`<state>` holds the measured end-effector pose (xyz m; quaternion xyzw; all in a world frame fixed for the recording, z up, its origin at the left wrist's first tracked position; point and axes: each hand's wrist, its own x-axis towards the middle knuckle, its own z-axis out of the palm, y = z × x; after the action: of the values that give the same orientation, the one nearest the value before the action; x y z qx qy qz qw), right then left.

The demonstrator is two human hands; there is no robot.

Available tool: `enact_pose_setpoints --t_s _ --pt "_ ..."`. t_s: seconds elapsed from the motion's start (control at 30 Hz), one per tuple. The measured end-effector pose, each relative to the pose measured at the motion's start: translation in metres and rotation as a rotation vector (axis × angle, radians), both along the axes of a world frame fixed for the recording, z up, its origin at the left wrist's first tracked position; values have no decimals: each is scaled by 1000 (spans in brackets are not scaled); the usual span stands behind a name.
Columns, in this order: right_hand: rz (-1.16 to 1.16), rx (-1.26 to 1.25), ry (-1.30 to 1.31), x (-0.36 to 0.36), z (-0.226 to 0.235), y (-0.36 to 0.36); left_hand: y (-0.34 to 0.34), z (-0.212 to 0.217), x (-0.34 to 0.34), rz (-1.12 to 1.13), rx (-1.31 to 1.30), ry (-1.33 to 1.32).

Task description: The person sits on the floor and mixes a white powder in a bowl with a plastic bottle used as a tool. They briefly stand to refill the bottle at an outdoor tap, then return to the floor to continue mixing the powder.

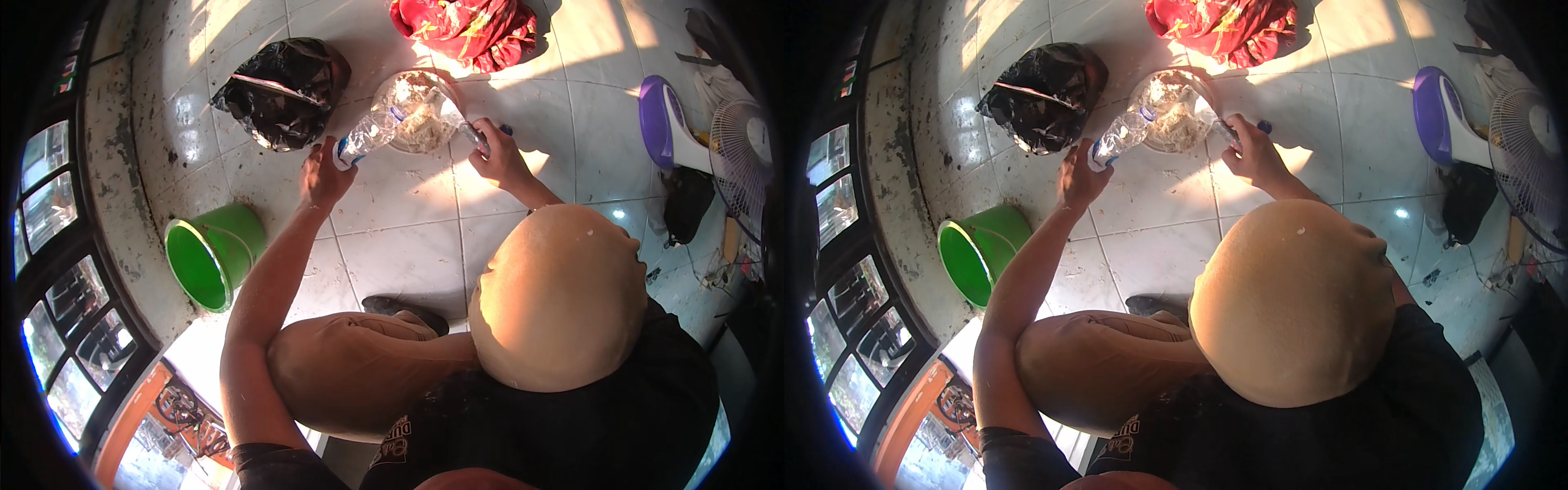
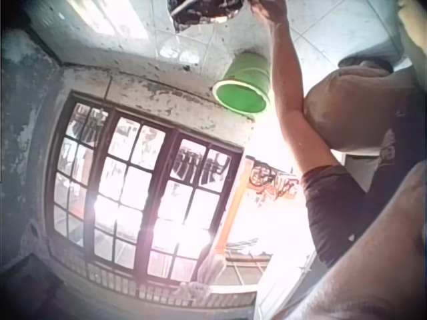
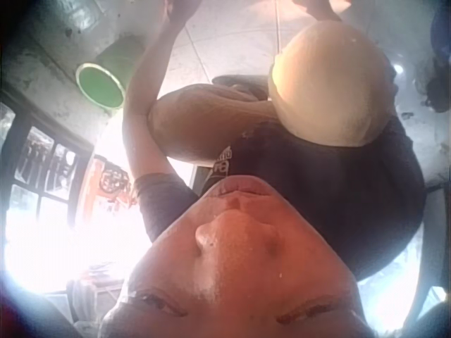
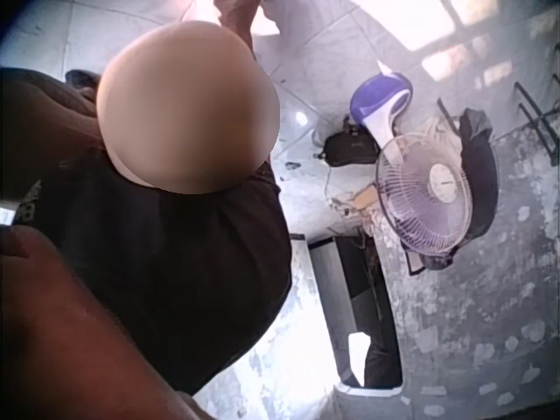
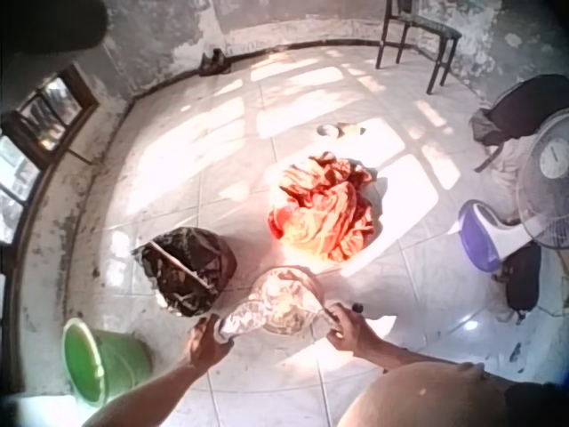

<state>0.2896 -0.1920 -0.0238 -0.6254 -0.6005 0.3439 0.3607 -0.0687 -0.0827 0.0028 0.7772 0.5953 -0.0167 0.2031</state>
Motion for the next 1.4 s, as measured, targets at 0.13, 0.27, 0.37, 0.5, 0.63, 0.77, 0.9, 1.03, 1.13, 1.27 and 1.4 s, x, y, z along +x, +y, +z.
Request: enact_pose_setpoints --t_s 0.13,0.27,0.37,0.5,0.63,0.77,0.9,1.03,1.13,1.27,1.4 --pt "2 -29 -2 2 1 4 6 2 4 3 -10 13" --pt "-7 -39 13 2 2 3 7 5 5 -9 -14 33" --pt "19 -85 -4 3 6 4 7 3 2 -3 -32 48" --pt "23 -85 -15 6 4 4 9 1 1 0 -38 59" --pt "11 -56 -26 9 5 3 11 4 3 -8 -41 70" --pt "41 -76 -42 12 4 2 7 -7 -11 1 -12 3" --pt "44 -200 109 22 17 -2 6 -7 -15 21 88 -270" --pt "63 -259 109 43 39 -3 3 -2 -14 24 128 -304" --pt "35 -293 120 41 44 -15 7 -1 -12 23 62 -323" --pt "-30 -389 99 31 42 -36 2 -5 -5 104 -74 -486" --pt "-72 -357 120 26 38 -46 -4 -2 10 207 -264 -667"
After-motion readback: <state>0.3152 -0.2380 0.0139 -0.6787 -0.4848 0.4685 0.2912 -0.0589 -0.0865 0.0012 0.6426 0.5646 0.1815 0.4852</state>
